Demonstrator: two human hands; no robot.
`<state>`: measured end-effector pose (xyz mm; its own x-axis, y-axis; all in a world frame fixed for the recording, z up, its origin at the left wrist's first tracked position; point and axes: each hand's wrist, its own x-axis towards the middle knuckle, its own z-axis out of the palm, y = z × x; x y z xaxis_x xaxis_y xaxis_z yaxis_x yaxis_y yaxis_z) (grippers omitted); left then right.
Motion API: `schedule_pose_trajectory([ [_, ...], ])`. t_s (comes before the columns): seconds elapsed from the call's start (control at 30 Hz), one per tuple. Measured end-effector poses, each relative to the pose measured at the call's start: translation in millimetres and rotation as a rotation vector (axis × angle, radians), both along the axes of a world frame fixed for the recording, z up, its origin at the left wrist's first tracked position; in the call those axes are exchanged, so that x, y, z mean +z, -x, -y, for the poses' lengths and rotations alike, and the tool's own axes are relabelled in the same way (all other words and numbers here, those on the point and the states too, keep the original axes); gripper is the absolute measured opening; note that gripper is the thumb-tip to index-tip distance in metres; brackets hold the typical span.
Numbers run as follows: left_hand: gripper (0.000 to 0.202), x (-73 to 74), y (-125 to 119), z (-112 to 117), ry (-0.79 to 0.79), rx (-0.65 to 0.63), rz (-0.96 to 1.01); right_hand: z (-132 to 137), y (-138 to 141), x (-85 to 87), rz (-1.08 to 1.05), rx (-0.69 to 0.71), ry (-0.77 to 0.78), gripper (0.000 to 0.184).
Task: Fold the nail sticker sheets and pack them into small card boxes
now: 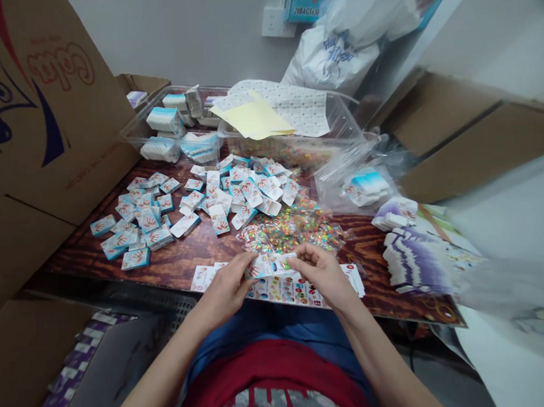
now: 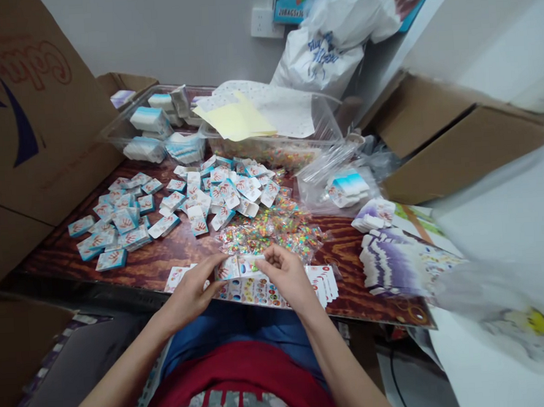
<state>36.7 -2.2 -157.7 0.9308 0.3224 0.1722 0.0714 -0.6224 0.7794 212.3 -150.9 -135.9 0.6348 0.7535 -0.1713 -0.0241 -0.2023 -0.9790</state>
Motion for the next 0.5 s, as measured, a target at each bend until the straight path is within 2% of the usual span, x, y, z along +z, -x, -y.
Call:
schedule_pose_trajectory([
  [0.07,0.048,0.3,-1,5,0.020,-0.022,-0.012,-4,4,-1.2,0.040,0.038,0.031,0.026],
  [0.13,0.048,-1.7,-3,9,0.022,-0.021,-0.011,-8,10,-2.9,0.166,0.038,0.045,0.021],
  [0.2,0.048,-5.6,-4,13,0.018,-0.001,0.004,-11,14,-6.5,0.331,0.011,0.027,0.016],
  [0.27,0.048,-10.0,-5,15,0.025,0.007,0.012,-11,14,-12.6,0.391,0.021,0.001,0.015],
  [0.4,0.049,-16.2,-2,16,0.047,-0.017,-0.005,-5,4,-24.7,0.193,0.189,0.002,0.019],
  [0.5,0.050,-17.9,0,18,0.057,-0.015,-0.018,2,-2,-26.1,0.116,0.264,0.020,0.017],
])
